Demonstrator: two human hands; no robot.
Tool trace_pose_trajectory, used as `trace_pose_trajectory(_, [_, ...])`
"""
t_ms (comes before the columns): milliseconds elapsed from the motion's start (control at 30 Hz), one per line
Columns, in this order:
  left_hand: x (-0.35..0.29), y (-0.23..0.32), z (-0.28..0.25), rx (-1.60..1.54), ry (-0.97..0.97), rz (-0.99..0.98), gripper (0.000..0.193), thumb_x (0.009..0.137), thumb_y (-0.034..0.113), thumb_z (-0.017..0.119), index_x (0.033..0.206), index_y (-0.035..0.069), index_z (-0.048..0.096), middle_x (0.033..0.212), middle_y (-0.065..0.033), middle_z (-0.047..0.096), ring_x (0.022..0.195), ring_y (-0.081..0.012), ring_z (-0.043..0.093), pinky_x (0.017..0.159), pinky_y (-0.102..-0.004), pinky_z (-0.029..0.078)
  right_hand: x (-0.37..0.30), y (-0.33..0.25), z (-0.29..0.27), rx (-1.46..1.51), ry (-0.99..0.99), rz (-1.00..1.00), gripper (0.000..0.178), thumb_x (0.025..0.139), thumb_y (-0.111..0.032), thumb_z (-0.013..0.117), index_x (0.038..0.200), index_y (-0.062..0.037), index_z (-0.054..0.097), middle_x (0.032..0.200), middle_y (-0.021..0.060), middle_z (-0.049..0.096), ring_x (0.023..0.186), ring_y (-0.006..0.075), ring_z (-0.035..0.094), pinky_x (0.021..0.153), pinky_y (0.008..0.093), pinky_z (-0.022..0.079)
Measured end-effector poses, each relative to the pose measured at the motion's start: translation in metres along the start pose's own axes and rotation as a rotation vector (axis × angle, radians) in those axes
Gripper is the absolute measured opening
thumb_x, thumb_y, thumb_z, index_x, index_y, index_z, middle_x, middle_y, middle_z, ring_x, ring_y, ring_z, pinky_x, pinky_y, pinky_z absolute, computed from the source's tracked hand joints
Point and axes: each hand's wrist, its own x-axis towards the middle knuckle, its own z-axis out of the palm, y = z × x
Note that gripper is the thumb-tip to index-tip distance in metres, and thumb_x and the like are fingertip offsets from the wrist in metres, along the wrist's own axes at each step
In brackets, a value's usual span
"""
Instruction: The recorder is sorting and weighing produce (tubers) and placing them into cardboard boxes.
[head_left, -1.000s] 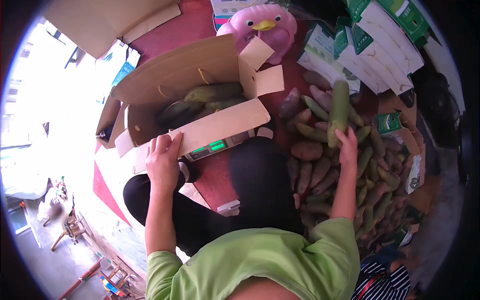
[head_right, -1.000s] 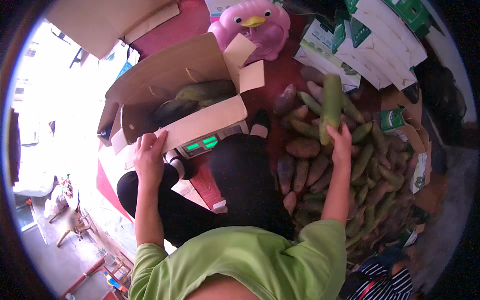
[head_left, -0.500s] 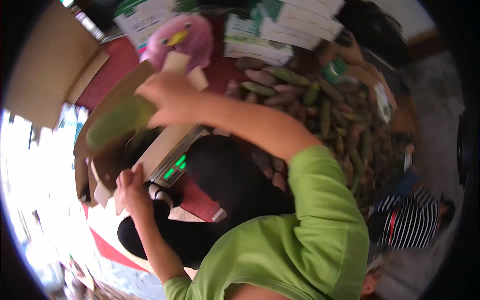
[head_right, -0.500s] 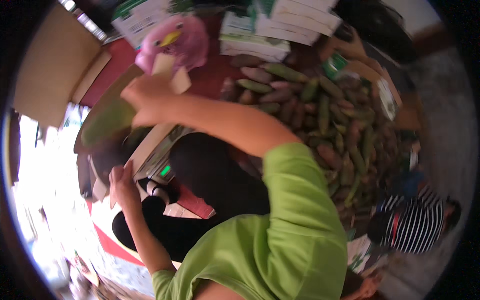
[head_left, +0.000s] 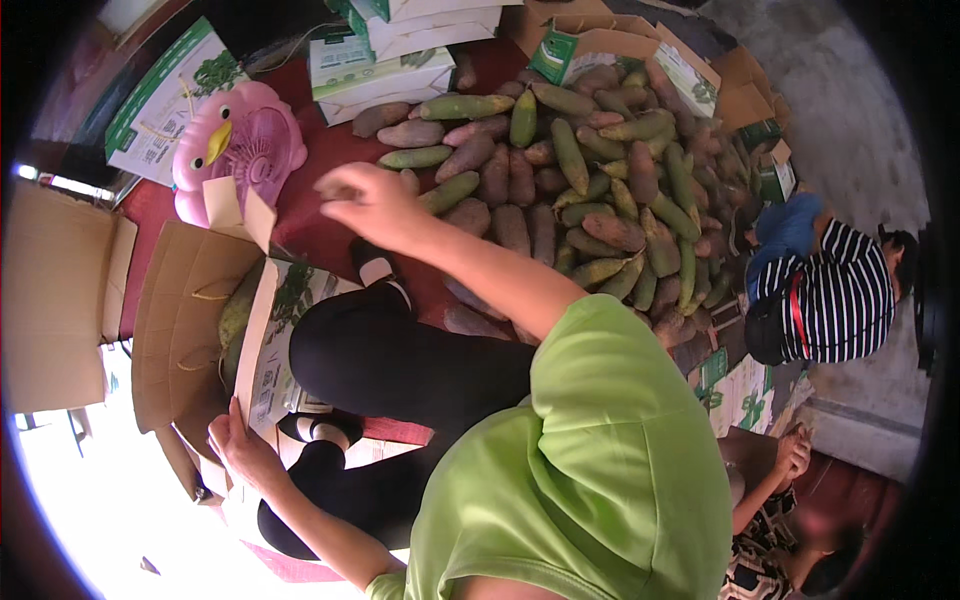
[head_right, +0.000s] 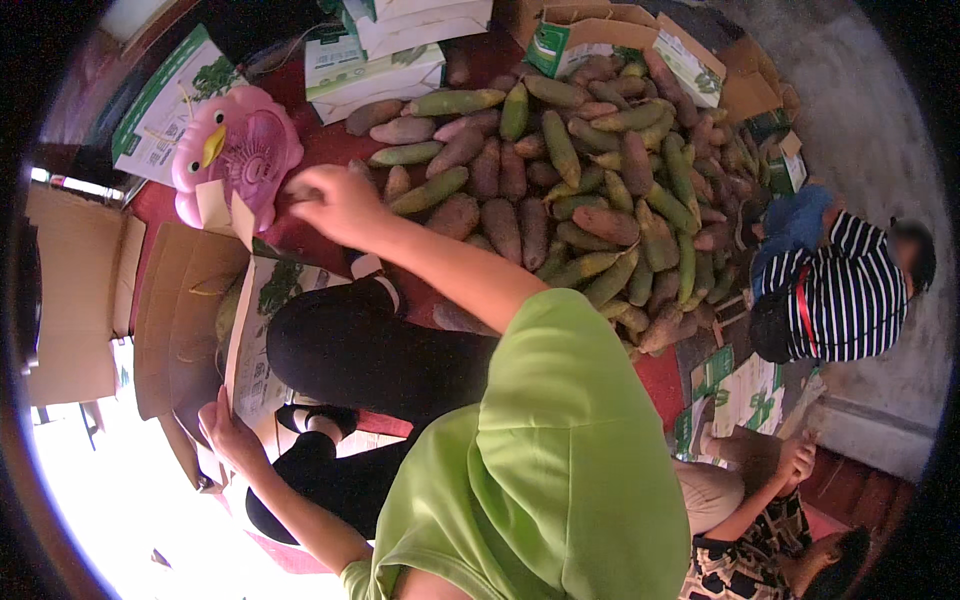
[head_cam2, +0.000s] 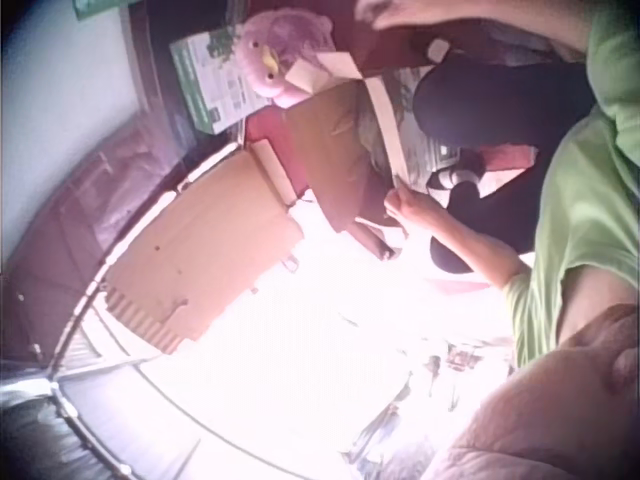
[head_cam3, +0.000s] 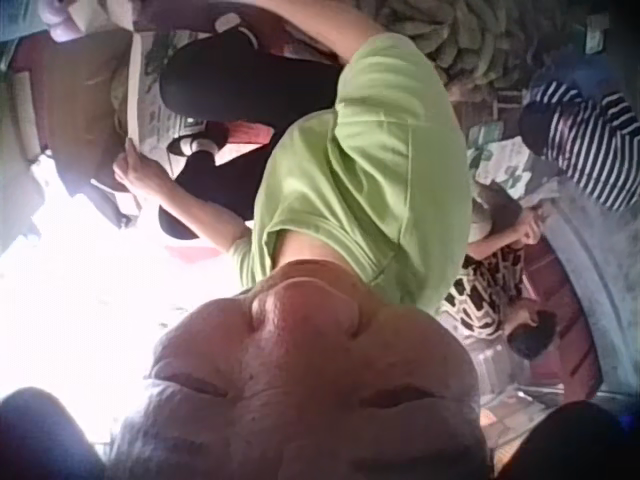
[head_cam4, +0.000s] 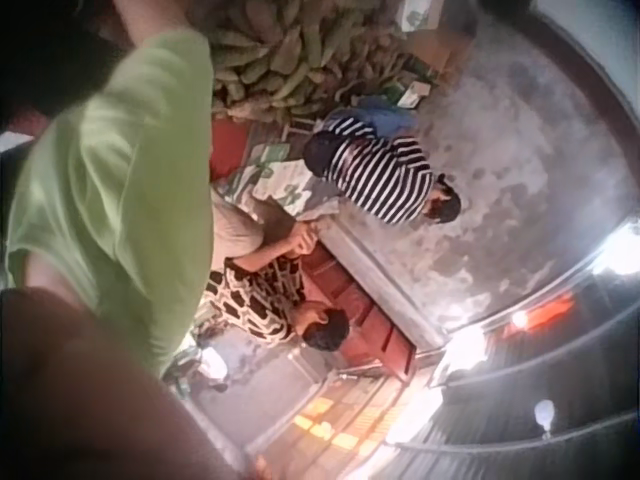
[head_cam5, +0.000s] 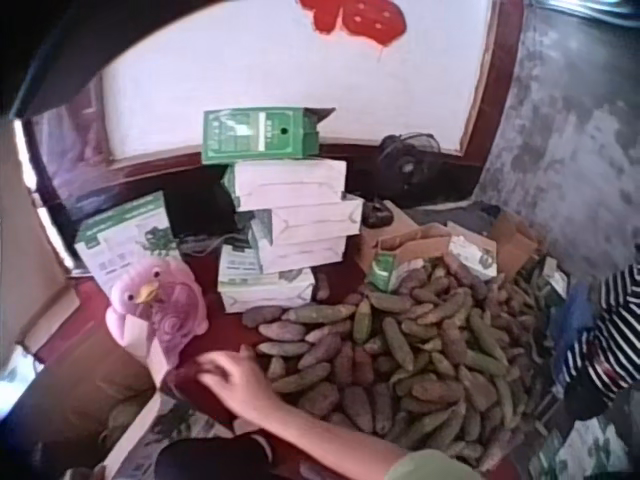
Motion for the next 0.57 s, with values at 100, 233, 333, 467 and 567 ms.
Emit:
trace_pose_trajectory(100, [0.000, -0.001, 0.003, -0.013, 0.006, 0.023, 0.044, 0.070, -0.005, 0.060, 0.111, 0.006, 0.066, 0.086, -0.0098, 0.053, 0.084, -0.0270, 0.053, 0.076, -0.0376, 0.044, -0.052, 0.057, -0.055, -0.213, 0.089, 0.278, 0.025, 0.075, -0.016, 0.069, 0.096, -0.0039, 0.063, 0.088, 0.0158, 0.064, 0.083, 0.0283, 0.063, 0.073, 0.0360, 0.049])
trace_pose_trajectory(233, [0.002, -0.002, 0.007, -0.005, 0.056, 0.079, 0.044, 0.069, -0.006, 0.060, 0.110, 0.007, 0.067, 0.085, -0.0092, 0.052, 0.082, -0.0259, 0.053, 0.075, -0.0376, 0.043, -0.165, 0.148, -0.127, -0.532, 0.040, 0.492, 0.024, 0.077, -0.017, 0.063, 0.097, -0.0030, 0.063, 0.090, 0.0168, 0.063, 0.087, 0.0307, 0.062, 0.075, 0.0375, 0.049])
trace_pose_trajectory(333, [0.000, -0.004, 0.010, -0.021, 0.080, 0.073, 0.042, 0.070, -0.006, 0.060, 0.110, 0.006, 0.067, 0.084, -0.0084, 0.052, 0.081, -0.0249, 0.052, 0.074, -0.0374, 0.043, -0.232, 0.152, -0.170, -0.630, 0.090, 0.780, 0.027, 0.074, -0.018, 0.063, 0.097, -0.0032, 0.064, 0.085, 0.0183, 0.064, 0.084, 0.0333, 0.063, 0.074, 0.0394, 0.049])
trace_pose_trajectory(467, [-0.002, -0.009, 0.012, -0.013, 0.076, 0.081, 0.041, 0.072, -0.006, 0.060, 0.110, 0.006, 0.066, 0.084, -0.0073, 0.052, 0.082, -0.0236, 0.052, 0.074, -0.0367, 0.042, -0.324, 0.210, -0.224, -0.607, 0.359, 0.885, 0.024, 0.075, -0.017, 0.064, 0.091, 0.0007, 0.065, 0.084, 0.0170, 0.067, 0.077, 0.0288, 0.065, 0.069, 0.0393, 0.051])
trace_pose_trajectory(567, [-0.001, -0.005, 0.011, 0.000, 0.034, 0.038, 0.040, 0.074, -0.007, 0.059, 0.111, 0.005, 0.066, 0.086, -0.0080, 0.053, 0.084, -0.0235, 0.052, 0.077, -0.0376, 0.043, -0.336, 0.201, -0.252, -0.568, 0.400, 1.142, 0.025, 0.080, -0.019, 0.064, 0.099, -0.0022, 0.066, 0.081, 0.0128, 0.069, 0.067, 0.0274, 0.066, 0.070, 0.0397, 0.054])
